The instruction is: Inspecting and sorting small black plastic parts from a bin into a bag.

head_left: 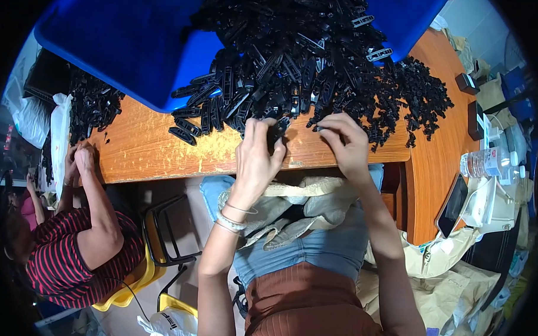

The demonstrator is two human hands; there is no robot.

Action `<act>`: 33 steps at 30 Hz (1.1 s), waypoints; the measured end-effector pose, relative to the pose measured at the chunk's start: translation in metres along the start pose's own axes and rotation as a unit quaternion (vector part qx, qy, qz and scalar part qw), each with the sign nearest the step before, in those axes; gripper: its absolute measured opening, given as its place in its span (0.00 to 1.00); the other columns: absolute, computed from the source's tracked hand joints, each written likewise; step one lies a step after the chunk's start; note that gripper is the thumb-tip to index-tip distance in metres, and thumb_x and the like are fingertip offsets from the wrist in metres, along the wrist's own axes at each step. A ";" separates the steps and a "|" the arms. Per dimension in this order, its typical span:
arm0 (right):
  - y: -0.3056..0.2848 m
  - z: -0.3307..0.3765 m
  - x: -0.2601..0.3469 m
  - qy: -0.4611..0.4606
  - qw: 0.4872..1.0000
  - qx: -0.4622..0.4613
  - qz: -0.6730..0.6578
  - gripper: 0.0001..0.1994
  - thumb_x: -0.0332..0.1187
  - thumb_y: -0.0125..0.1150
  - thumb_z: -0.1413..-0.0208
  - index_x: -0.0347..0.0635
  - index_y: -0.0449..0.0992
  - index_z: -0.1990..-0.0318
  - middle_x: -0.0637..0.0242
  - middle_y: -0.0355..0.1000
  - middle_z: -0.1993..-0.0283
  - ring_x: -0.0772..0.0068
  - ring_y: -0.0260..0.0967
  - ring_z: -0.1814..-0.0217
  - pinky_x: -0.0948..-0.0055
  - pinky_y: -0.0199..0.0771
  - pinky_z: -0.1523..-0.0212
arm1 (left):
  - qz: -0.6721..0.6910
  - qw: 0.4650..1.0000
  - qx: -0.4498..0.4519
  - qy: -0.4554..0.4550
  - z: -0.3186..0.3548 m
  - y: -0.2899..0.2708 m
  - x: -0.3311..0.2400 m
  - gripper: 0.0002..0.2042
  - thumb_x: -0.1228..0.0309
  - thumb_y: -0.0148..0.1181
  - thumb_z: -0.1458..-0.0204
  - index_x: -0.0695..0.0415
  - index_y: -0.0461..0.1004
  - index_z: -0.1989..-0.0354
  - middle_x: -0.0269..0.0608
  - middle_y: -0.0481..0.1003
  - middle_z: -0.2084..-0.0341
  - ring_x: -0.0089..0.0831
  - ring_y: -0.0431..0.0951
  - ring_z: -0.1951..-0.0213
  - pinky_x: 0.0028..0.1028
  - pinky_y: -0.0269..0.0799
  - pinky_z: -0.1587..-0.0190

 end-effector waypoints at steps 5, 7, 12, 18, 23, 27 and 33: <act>0.002 0.016 -0.023 0.212 0.919 -0.047 -0.329 0.11 0.21 0.52 0.46 0.29 0.71 0.55 0.62 0.69 0.63 0.75 0.69 0.67 0.79 0.72 0.65 | 0.239 0.963 -0.031 -0.122 0.015 0.002 0.016 0.13 0.84 0.58 0.60 0.64 0.67 0.65 0.38 0.67 0.71 0.18 0.68 0.77 0.20 0.65 0.77; 0.003 0.020 -0.018 0.216 0.914 -0.041 -0.342 0.11 0.20 0.51 0.46 0.29 0.71 0.55 0.61 0.70 0.64 0.74 0.70 0.68 0.79 0.73 0.68 | 0.309 0.939 -0.007 -0.151 0.017 0.010 0.016 0.11 0.85 0.59 0.59 0.65 0.67 0.66 0.37 0.70 0.70 0.15 0.72 0.74 0.17 0.69 0.75; 0.001 0.025 0.007 0.242 0.936 -0.041 -0.253 0.09 0.18 0.52 0.48 0.28 0.73 0.58 0.59 0.71 0.63 0.76 0.69 0.71 0.83 0.72 0.70 | 0.465 0.867 0.050 -0.174 0.025 0.020 -0.006 0.09 0.87 0.56 0.54 0.68 0.68 0.63 0.43 0.74 0.67 0.27 0.78 0.66 0.19 0.78 0.64; -0.004 0.039 0.026 0.222 0.938 -0.152 -0.217 0.08 0.17 0.54 0.49 0.29 0.75 0.61 0.62 0.71 0.64 0.81 0.68 0.69 0.85 0.69 0.69 | 0.603 0.757 0.076 -0.239 0.042 0.033 -0.010 0.12 0.84 0.52 0.48 0.67 0.66 0.55 0.48 0.75 0.66 0.33 0.78 0.62 0.27 0.75 0.58; 0.003 0.032 0.043 0.181 0.958 -0.077 -0.207 0.07 0.18 0.55 0.50 0.30 0.75 0.62 0.61 0.72 0.64 0.76 0.70 0.62 0.80 0.69 0.61 | 0.648 0.720 0.047 -0.243 0.040 0.031 -0.018 0.22 0.84 0.55 0.51 0.64 0.61 0.45 0.44 0.75 0.63 0.28 0.77 0.63 0.24 0.73 0.57; 0.003 0.036 0.047 0.147 0.979 -0.044 -0.137 0.07 0.18 0.55 0.50 0.31 0.75 0.63 0.60 0.72 0.62 0.72 0.69 0.58 0.76 0.69 0.57 | 0.443 0.859 0.138 -0.217 0.043 0.029 -0.012 0.20 0.84 0.62 0.57 0.64 0.69 0.53 0.41 0.76 0.65 0.21 0.76 0.67 0.16 0.73 0.64; 0.001 0.040 0.052 0.086 0.994 -0.038 -0.051 0.07 0.19 0.56 0.51 0.32 0.75 0.63 0.58 0.72 0.61 0.70 0.69 0.57 0.75 0.69 0.57 | 0.526 0.803 0.119 -0.255 0.048 0.030 -0.013 0.12 0.85 0.59 0.54 0.66 0.72 0.59 0.42 0.77 0.71 0.22 0.78 0.72 0.16 0.75 0.68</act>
Point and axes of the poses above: each hand's wrist, its own z-axis away from the middle knuckle, its own y-axis out of the palm, x = y × z, the point moved 9 cm from there along -z, towards the middle knuckle
